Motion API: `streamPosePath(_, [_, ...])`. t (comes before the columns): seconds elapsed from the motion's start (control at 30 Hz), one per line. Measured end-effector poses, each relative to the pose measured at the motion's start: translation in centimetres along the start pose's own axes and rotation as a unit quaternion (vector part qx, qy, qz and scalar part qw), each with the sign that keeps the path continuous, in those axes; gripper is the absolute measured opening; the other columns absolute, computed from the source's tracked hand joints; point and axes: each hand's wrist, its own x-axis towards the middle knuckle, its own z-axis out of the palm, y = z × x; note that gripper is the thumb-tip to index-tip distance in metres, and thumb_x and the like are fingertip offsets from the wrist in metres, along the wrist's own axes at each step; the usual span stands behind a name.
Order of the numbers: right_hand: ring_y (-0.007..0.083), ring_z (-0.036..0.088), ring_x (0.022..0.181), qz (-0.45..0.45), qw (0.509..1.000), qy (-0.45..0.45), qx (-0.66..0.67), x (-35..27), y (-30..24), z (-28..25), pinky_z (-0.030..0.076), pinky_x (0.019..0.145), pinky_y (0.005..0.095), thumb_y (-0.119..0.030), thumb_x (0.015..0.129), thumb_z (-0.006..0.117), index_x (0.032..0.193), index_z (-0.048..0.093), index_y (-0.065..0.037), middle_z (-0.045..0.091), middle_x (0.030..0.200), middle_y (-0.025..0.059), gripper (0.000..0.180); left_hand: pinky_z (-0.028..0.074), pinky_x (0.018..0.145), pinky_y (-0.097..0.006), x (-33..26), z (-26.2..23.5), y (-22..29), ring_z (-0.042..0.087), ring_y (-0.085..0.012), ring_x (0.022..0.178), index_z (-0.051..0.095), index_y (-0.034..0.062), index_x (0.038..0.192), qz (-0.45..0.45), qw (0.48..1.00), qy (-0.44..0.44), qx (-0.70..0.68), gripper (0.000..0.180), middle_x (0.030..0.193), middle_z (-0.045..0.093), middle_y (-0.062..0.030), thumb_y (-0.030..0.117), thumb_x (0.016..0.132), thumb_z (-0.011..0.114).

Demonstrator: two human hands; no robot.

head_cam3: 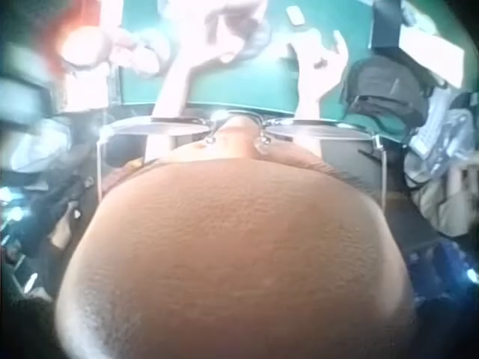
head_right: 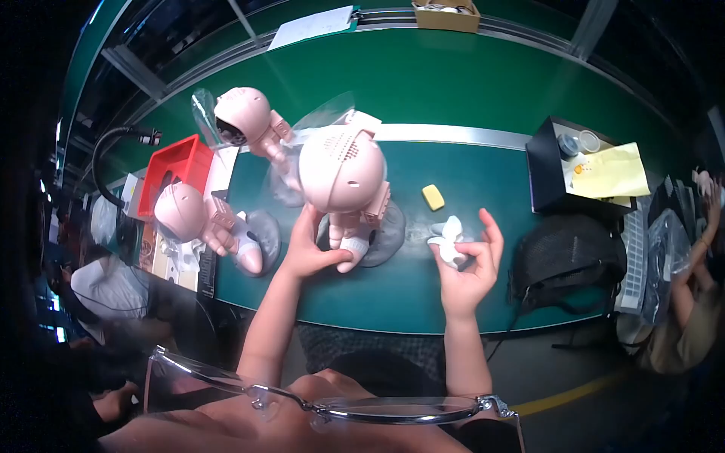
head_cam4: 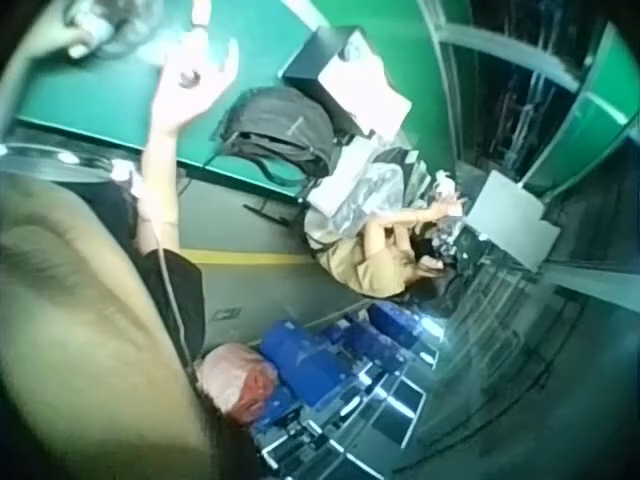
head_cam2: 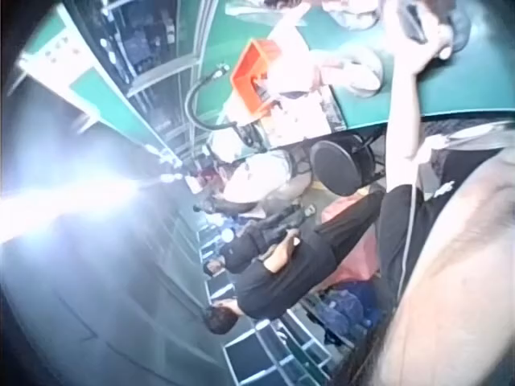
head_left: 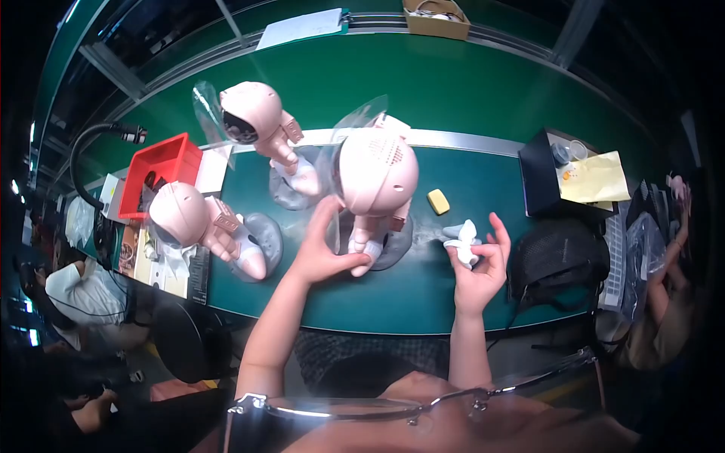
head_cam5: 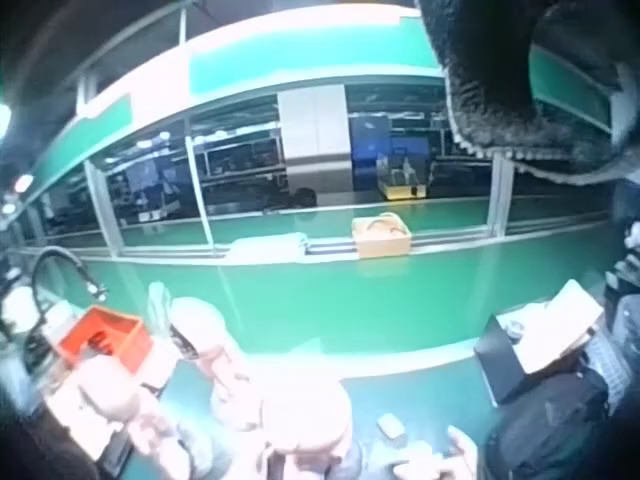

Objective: Assembling and cleaning astronaut-themed lamp figurines at a factory workbench.

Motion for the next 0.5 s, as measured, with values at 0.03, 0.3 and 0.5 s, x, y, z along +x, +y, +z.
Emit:
streamPosePath(0.03, [0.0266, 0.047, 0.118, -0.011, 1.0, -0.008, 0.013, 0.0, 0.1, -0.2, 0.035, 0.098, 0.0396, 0.004, 0.062, 0.078, 0.074, 0.046, -0.005, 0.047, 0.128, 0.0201, 0.035, 0.033, 0.102, -0.039, 0.2, 0.2, 0.2, 0.044, -0.0278, 0.12, 0.044, 0.0018, 0.124, -0.001, 1.0, -0.003, -0.019, 0.079, 0.125, 0.045, -0.0146, 0.027, 0.059, 0.082])
streamPosePath(0.3, [0.0109, 0.058, 0.079, 0.186, 0.962, -0.041, 0.194, -0.3, 0.2, -0.6, 0.05, 0.067, 0.0248, 0.004, 0.07, 0.075, 0.08, 0.048, -0.003, 0.058, 0.087, 0.006, 0.03, 0.049, 0.079, -0.033, 3.3, 2.3, 4.0, 0.064, -0.0204, 0.088, 0.062, 0.0039, 0.1, -0.03, 0.998, 0.031, 0.039, 0.045, 0.094, 0.066, -0.011, 0.017, 0.061, 0.08])
streamPosePath(0.5, [0.0097, 0.057, 0.08, 0.17, 0.966, -0.051, 0.186, -1.0, 0.4, -0.5, 0.048, 0.07, 0.0238, 0.001, 0.073, 0.075, 0.085, 0.049, -0.002, 0.058, 0.088, 0.0052, 0.028, 0.043, 0.094, -0.033, 4.5, 1.3, 3.0, 0.052, -0.0197, 0.111, 0.044, 0.0018, 0.127, 0.019, 0.976, -0.186, 0.108, 0.066, 0.125, 0.049, -0.0121, 0.023, 0.072, 0.073])
